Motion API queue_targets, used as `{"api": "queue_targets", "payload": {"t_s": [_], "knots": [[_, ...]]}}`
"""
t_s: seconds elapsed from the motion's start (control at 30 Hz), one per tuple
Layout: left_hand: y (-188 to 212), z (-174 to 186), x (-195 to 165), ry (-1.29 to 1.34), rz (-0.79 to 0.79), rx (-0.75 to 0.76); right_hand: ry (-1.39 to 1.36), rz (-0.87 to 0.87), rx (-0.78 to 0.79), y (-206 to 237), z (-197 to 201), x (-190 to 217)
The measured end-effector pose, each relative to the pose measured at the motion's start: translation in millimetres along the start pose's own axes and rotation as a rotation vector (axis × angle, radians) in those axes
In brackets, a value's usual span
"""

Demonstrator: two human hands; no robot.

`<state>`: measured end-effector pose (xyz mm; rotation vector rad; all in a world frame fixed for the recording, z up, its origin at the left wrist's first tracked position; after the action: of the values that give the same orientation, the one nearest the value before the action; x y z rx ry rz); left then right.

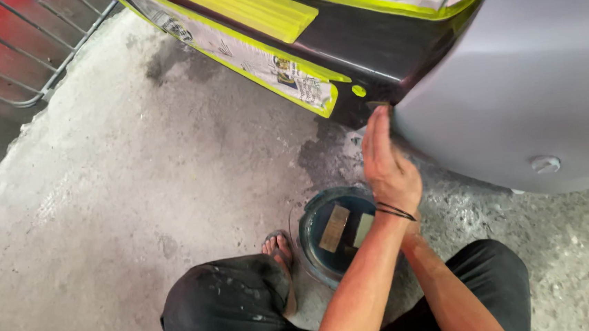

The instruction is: The person sands the lower edge of a car bumper using a sanding block. They repeatedly dip the block into a bucket of water and continue sanding the surface.

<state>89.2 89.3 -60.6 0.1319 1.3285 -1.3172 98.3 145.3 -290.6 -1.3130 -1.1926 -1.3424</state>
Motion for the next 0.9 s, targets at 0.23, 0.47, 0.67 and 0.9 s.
{"api": "queue_targets", "payload": {"t_s": [0.23,0.47,0.67,0.9], "knots": [[0.4,-2.8,-15.8,0.119,-0.09,-0.017,1.11,0.067,0.003,2.6,-3.4,6.5],[15.0,-10.4,37.8,0.092,0.134,0.092,0.778,0.249,0.014,3.8,10.3,-5.2],[24.7,-11.7,43.8,0.225,0.167,0.113,0.746,0.145,0.047,4.3,15.5,-3.5],[12.5,-3.8,10.1,0.167,0.224,0.092,0.682,0.146,0.009,6.5,17.0,-1.0]]}}
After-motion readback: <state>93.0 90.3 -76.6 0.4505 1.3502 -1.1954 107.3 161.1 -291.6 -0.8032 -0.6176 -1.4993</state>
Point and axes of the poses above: each hand's wrist, its own y-axis away from the middle knuckle, its own z-axis out of the back of the hand, x = y × z, the point moved 3 cm from there along -y, towards the middle knuckle, and after that the axes turned 14 degrees about -y, right-handed, at the moved point
